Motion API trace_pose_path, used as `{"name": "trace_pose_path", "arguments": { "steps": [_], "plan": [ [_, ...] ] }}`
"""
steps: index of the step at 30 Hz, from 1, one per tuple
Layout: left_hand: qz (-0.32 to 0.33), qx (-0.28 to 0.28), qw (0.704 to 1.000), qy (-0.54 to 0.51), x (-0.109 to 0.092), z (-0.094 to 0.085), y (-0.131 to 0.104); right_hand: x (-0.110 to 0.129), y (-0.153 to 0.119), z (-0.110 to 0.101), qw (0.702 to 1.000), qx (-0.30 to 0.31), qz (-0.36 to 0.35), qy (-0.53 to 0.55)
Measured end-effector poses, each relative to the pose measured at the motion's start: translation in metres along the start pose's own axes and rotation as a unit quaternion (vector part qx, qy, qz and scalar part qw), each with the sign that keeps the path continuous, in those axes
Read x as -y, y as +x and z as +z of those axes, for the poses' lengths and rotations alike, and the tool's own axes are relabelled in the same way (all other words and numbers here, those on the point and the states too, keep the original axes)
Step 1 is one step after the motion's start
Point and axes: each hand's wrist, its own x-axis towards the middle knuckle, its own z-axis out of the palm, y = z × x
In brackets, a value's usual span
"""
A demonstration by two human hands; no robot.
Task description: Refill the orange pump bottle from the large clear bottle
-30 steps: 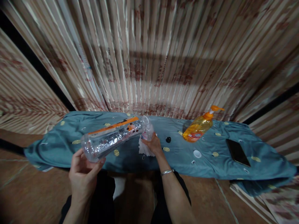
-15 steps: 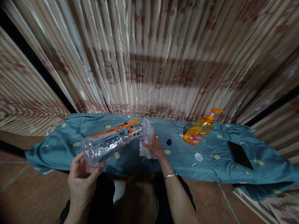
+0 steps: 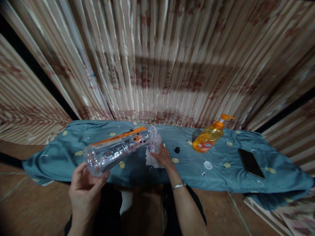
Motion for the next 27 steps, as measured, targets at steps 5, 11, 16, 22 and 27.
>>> {"name": "trace_pose_path", "arguments": {
  "steps": [5,11,16,22,27],
  "plan": [
    [0.0,-0.001,1.0,0.004,-0.001,0.001,0.0,0.001,0.001,0.0,1.0,-0.01,-0.01,0.008],
    [0.0,0.005,1.0,0.009,0.0,0.001,0.0,0.01,-0.002,-0.005,1.0,0.002,0.01,-0.001],
    [0.009,-0.003,1.0,0.006,0.001,0.0,0.0,0.014,-0.004,-0.008,1.0,0.003,0.015,-0.015],
    [0.0,0.002,1.0,0.001,-0.001,0.001,0.0,0.011,-0.003,-0.008,1.0,0.006,-0.001,-0.017],
    [0.011,-0.013,1.0,-0.012,-0.002,0.005,0.0,0.007,-0.001,-0.007,1.0,0.011,-0.012,-0.008]
  ]
}}
